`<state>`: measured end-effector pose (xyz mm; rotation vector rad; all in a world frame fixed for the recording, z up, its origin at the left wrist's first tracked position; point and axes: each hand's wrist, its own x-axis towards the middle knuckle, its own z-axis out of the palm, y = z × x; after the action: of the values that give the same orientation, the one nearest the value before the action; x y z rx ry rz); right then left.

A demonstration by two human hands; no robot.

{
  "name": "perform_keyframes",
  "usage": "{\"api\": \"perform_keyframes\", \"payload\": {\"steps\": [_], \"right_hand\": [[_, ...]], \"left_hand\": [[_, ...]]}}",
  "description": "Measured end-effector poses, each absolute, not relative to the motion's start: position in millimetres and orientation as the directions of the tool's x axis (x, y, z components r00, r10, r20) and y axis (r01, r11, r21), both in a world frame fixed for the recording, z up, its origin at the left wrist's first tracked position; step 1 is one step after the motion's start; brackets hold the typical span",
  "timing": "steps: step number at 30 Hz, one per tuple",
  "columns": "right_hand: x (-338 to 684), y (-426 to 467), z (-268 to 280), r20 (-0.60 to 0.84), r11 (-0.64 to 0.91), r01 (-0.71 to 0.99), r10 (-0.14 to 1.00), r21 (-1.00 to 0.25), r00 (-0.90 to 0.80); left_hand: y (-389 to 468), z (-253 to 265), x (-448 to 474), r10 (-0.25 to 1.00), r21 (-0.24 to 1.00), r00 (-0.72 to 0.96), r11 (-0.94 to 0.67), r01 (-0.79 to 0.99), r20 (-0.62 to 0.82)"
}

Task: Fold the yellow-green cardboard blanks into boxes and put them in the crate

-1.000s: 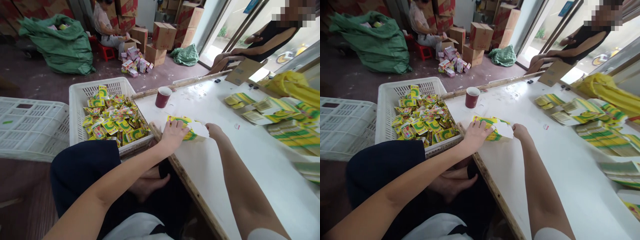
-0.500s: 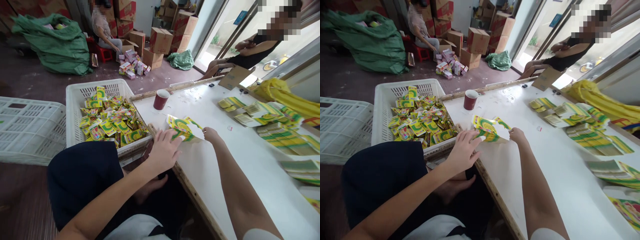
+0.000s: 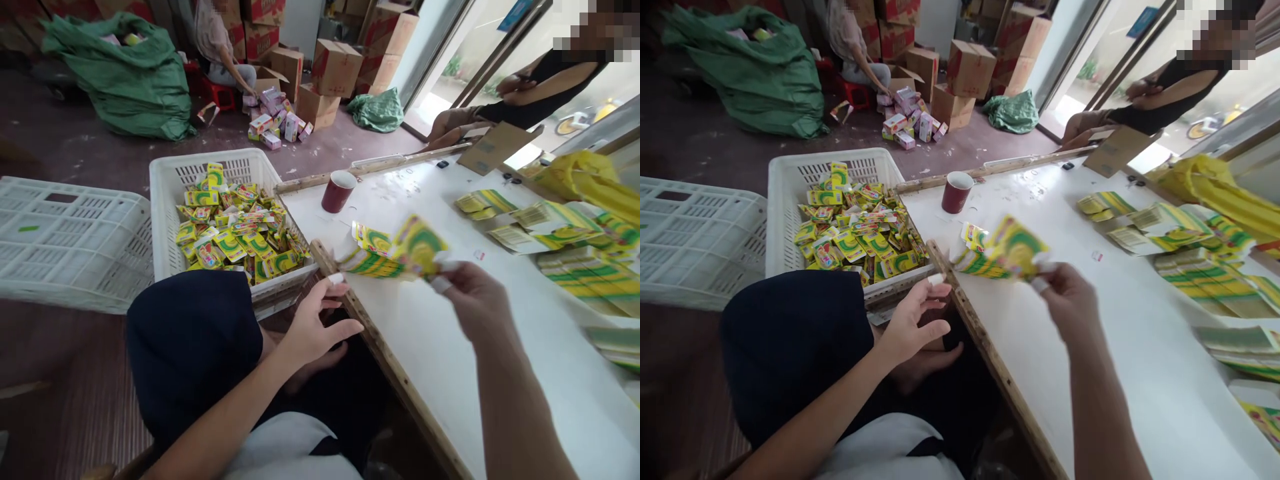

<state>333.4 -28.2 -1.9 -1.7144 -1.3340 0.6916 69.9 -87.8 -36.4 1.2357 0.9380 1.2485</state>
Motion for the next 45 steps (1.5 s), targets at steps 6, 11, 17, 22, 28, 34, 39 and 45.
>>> {"api": "perform_keyframes", "payload": {"steps": [6,11,17,22,28,34,39,45], "right_hand": [[202.1,-90.1,-24.2,0.032,0.092,0.288,0.977,-0.953,-0.209],[165.3,-102.7,-31.0,0.045,0.078,0.215,0.987,-0.973,-0.155],[156.3,-107.8,-34.2,-0.025,-0.021,0.029,0.987,-0.999,-0.161],[160.4,-107.8,-38.2,-0.003,-0.004,-0.01,0.989,-1.0,-0.151],[159.4,-107.8,-42.4,0.049,0.048,-0.009,0.996,-0.999,-0.07],[151.0,-117.6,-45.9,-0.003,-0.001,0.012,0.981,-1.0,-0.196],[151.0,-114.0,-49.1,-0.004,-0.009,-0.017,0.958,-1.0,-0.288],[166.0,-97.9,-59.9,0.093,0.094,0.001,0.979,-0.996,-0.18]], "left_hand": [[-85.2,-24.4,69.0,0.995,0.866,-0.101,-0.072,-0.495,0.025],[-94.3,-37.4,44.4,0.945,0.901,-0.324,-0.102,-0.422,-0.044],[-101.3,-57.6,39.3,0.94,0.929,-0.334,-0.178,-0.323,0.064],[-100.8,-59.6,41.7,0.962,0.891,-0.267,-0.163,-0.424,0.049],[-99.4,-50.6,48.2,0.967,0.797,-0.209,-0.013,-0.604,-0.143],[-97.3,-35.9,55.0,0.958,0.648,-0.221,-0.05,-0.76,-0.185],[-95.3,-40.5,51.3,0.891,0.792,-0.411,-0.106,-0.601,-0.192],[-96.5,-38.5,37.6,0.937,0.921,-0.321,0.001,-0.389,-0.136]]}}
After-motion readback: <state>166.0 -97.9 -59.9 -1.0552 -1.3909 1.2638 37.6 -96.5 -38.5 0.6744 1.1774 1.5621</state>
